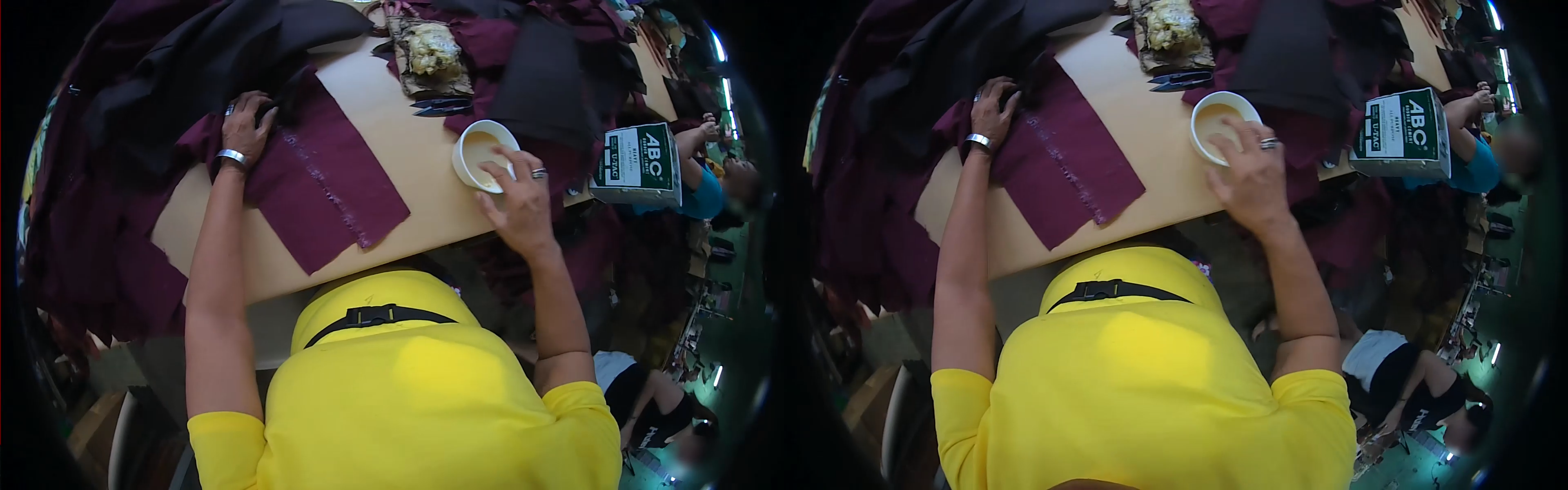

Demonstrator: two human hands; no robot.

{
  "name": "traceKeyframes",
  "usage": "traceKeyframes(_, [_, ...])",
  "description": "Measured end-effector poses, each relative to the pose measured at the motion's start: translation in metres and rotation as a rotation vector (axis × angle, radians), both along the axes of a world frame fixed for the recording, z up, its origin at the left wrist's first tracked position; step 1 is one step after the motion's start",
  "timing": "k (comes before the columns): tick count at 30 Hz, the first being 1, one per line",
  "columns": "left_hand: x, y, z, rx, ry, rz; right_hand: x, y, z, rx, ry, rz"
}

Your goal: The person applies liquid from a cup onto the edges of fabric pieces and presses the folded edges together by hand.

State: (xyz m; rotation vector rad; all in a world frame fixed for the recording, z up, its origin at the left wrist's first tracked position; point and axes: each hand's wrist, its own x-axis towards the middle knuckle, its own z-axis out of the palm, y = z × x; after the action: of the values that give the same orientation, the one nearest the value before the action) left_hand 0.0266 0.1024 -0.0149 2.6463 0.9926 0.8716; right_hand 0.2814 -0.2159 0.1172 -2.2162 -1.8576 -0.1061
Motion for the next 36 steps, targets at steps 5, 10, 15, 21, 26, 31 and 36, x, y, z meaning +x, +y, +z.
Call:
traceKeyframes(5, [-0.001,-0.001,-0.001,-0.017,-0.007,0.008,0.039,-0.012,-0.019,-0.282,-0.088,-0.134])
traceKeyframes(10, [0.0,-0.001,0.001,0.001,-0.036,0.001,0.039,-0.003,-0.022,-0.318,-0.103,-0.122])
traceKeyframes(15, [0.001,-0.002,-0.002,0.0,-0.068,0.004,0.031,-0.011,0.003,-0.176,-0.074,-0.098])
traceKeyframes(21, [0.002,-0.005,0.0,-0.064,-0.118,0.038,-0.001,0.009,0.018,-0.3,-0.213,0.031])
traceKeyframes(26, [0.003,-0.007,0.002,-0.08,-0.144,0.043,-0.067,0.104,-0.008,0.076,0.238,0.425])
traceKeyframes(31, [0.003,-0.007,0.0,-0.077,-0.172,0.03,-0.098,0.196,-0.083,0.025,0.627,0.496])
traceKeyframes(36, [0.003,-0.006,-0.002,-0.098,-0.167,0.019,-0.105,0.212,-0.1,0.041,0.374,0.486])
